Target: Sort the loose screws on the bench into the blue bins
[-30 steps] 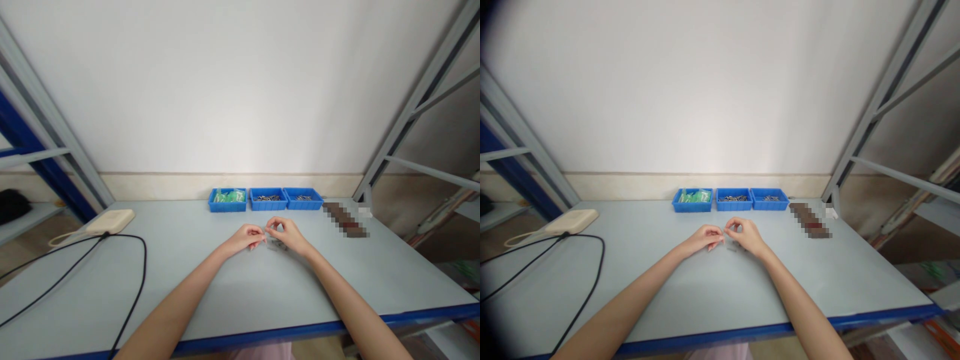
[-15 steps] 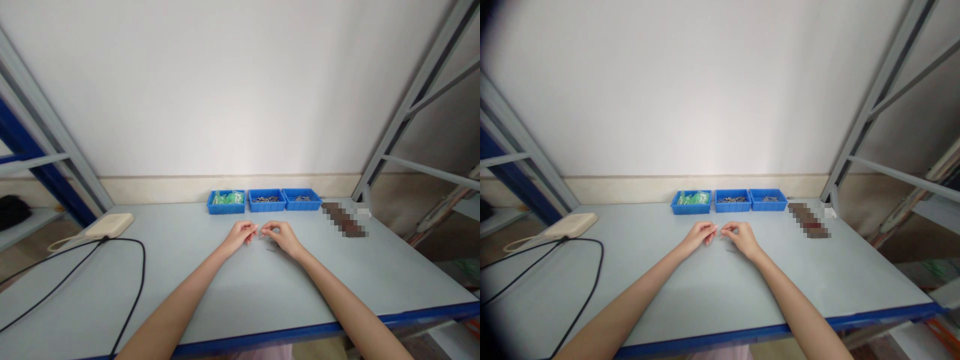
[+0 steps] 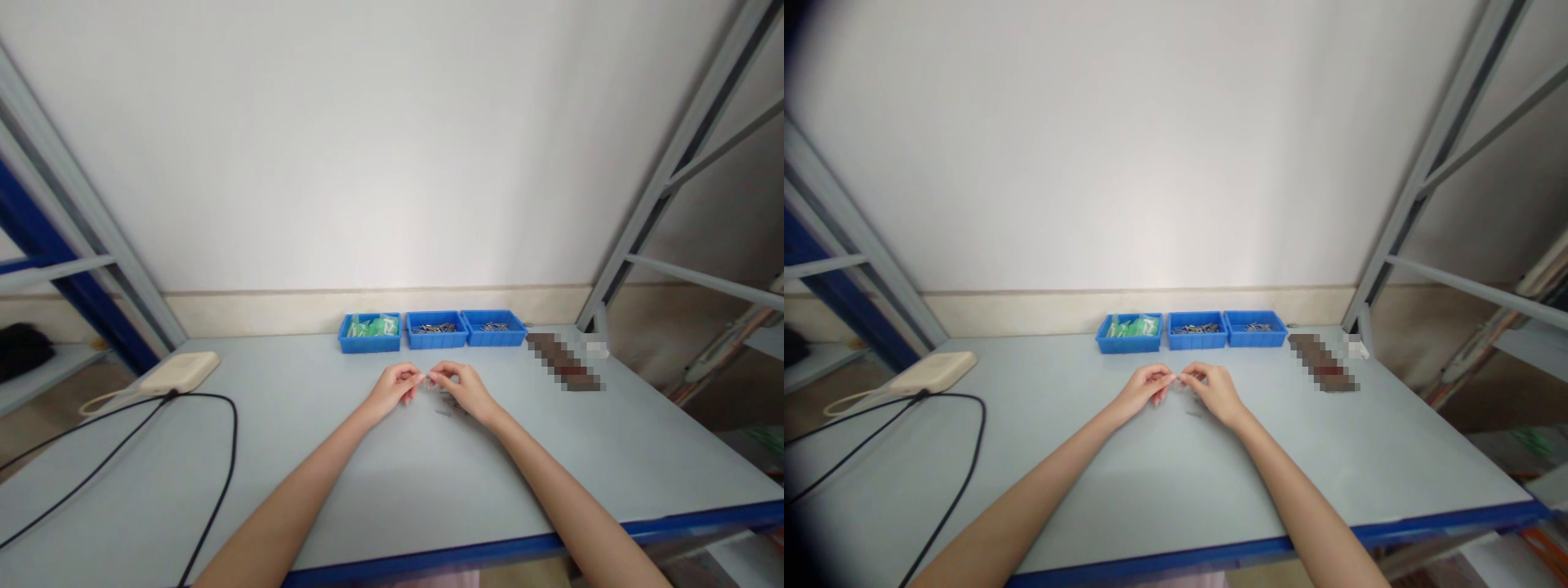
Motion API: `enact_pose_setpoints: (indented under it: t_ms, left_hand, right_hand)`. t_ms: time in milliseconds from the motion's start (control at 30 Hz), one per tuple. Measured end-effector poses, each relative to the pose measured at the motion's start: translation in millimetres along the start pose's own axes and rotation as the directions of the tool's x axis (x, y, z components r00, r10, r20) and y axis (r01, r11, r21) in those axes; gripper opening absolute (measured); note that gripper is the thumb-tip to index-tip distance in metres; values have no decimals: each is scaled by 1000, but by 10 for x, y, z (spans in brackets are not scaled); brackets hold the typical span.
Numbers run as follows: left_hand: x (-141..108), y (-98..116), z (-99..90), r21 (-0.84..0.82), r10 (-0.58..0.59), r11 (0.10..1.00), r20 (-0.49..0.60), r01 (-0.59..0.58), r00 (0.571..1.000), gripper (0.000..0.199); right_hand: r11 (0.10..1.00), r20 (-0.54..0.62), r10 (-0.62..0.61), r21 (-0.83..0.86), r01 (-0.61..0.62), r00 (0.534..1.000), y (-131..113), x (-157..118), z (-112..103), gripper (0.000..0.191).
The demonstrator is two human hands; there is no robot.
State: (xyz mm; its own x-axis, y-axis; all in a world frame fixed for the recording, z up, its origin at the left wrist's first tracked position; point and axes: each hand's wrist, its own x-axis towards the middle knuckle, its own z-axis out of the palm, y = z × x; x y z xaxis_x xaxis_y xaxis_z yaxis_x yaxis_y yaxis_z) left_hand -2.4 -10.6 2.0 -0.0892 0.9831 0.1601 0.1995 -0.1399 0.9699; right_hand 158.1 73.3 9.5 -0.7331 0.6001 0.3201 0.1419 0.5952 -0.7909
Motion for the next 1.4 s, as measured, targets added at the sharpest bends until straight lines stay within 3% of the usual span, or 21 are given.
enact_pose_setpoints:
  t_ms: [133, 300, 467, 667, 900, 1067, 1167, 1233, 1333, 1400]
  left_hand:
    - [2, 25, 9, 11, -8, 1000, -17, 8, 1000, 40]
    - [12, 36, 9, 10, -28, 1000, -8, 28, 1000, 37]
    - [32, -10, 7, -21, -36, 999, -19, 35, 999, 37]
    - [54, -55, -14, 11, -52, 999, 11, 52, 999, 42]
    - [29, -9, -9, 40, -11, 999, 2, 11, 1000, 38]
    - [28, -8, -23, -2, -49, 999, -8, 49, 999, 52]
    - [70, -80, -71, -32, -71, 997, -24, 71, 997, 54]
    - [104, -138, -104, -40, -96, 995, -31, 95, 995, 55]
    - [136, -201, -128, -47, -107, 993, -26, 105, 994, 57]
    - [139, -210, -123, -45, -100, 994, -20, 99, 995, 56]
  right_hand:
    - [998, -2, 35, -50, -35, 999, -9, -4, 21, 28]
    - [996, -33, 82, -18, -82, 996, -23, -13, 52, 17]
    - [992, -84, 38, -113, -47, 996, -38, -23, 54, 15]
    - [972, -65, 11, -235, -26, 998, -69, -23, 55, 33]
    - [956, -58, -99, -284, 79, 993, -73, -41, -8, 15]
    - [929, -61, -74, -367, 46, 995, -9, 176, -361, 19]
    - [832, -191, -48, -550, -67, 980, 98, 433, -778, 19]
    - [713, -345, -58, -671, -204, 937, 196, 554, -1037, 21]
    - [602, -466, -91, -730, -324, 880, 338, 543, -1260, 28]
    - [640, -401, -66, -720, -269, 914, 394, 400, -1274, 30]
